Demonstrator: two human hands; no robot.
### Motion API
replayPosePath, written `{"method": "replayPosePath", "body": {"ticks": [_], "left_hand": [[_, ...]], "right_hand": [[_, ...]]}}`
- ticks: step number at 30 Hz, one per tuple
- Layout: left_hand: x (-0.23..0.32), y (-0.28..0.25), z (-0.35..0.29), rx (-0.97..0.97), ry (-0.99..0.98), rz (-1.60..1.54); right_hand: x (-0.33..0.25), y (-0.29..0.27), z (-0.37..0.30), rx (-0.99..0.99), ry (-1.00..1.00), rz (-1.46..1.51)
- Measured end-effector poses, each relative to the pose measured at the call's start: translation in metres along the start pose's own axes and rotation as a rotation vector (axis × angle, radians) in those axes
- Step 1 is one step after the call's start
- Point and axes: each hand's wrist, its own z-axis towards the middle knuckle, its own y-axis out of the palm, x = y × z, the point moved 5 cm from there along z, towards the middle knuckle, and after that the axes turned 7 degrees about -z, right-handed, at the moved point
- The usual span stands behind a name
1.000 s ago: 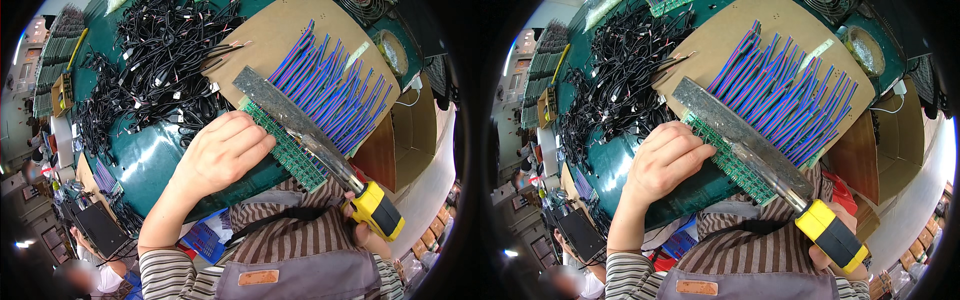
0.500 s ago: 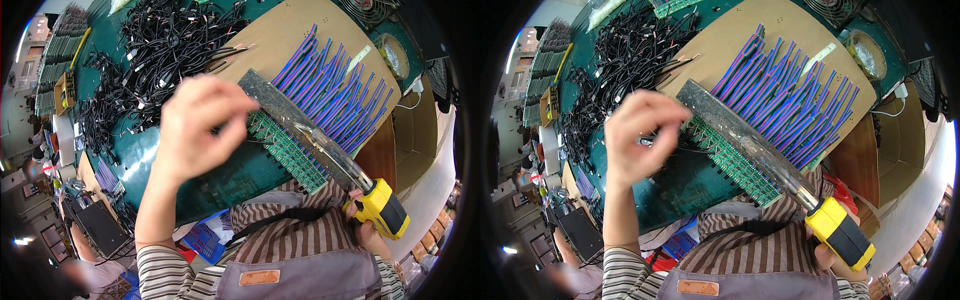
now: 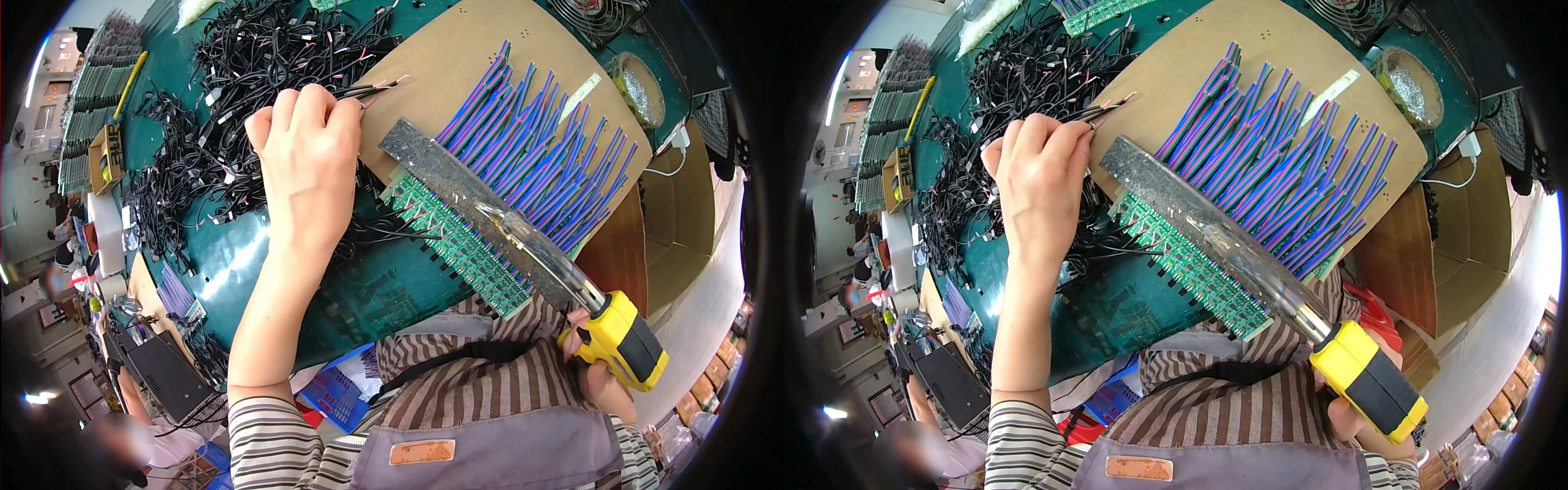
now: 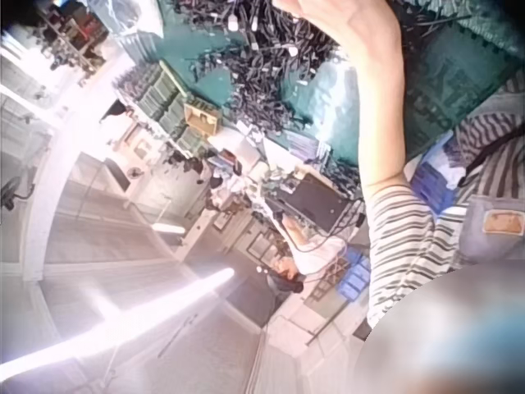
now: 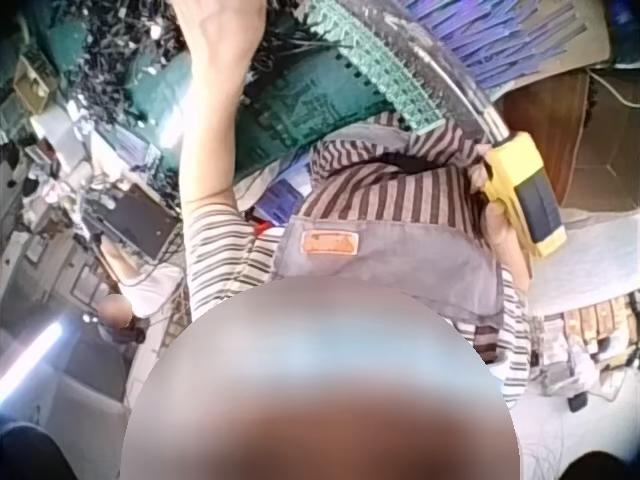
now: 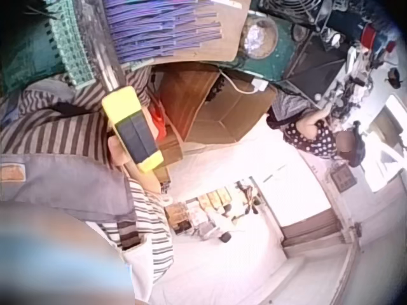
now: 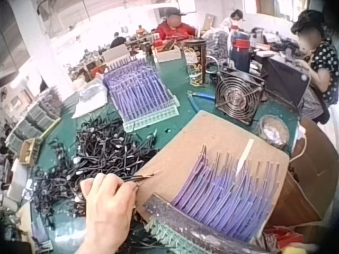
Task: The person solders wire leads to a series of small green circuit boards with a soldering iron and solder wire.
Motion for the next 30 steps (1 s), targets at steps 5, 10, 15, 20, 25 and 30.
{"method": "replayPosePath", "body": {"ticks": [5, 10, 15, 20, 25, 30], "left_hand": [[-0.001, -0.012, -0.003, -0.012, -0.084, -0.235], [0.024, -0.025, -0.020, -0.174, -0.079, -0.608], [0.062, -0.029, -0.041, -0.240, 0.062, -0.539], [0.068, -0.034, -0.055, -0.150, -0.086, -0.639], [0.069, -0.044, -0.061, -0.085, -0.350, -0.975], [0.075, -0.043, -0.073, -0.085, -0.349, -1.135]], "right_hand": [[0.008, -0.002, -0.007, 0.014, 0.089, 0.047], [0.005, -0.003, -0.009, 0.075, 0.036, 0.012], [-0.001, -0.007, -0.007, -0.025, 0.007, -0.104], [-0.009, -0.009, 0.002, -0.165, -0.098, -0.167], [-0.055, 0.035, 0.040, -0.371, 0.133, 0.157], [-0.067, 0.079, 0.066, -0.187, 0.013, 0.170]]}}
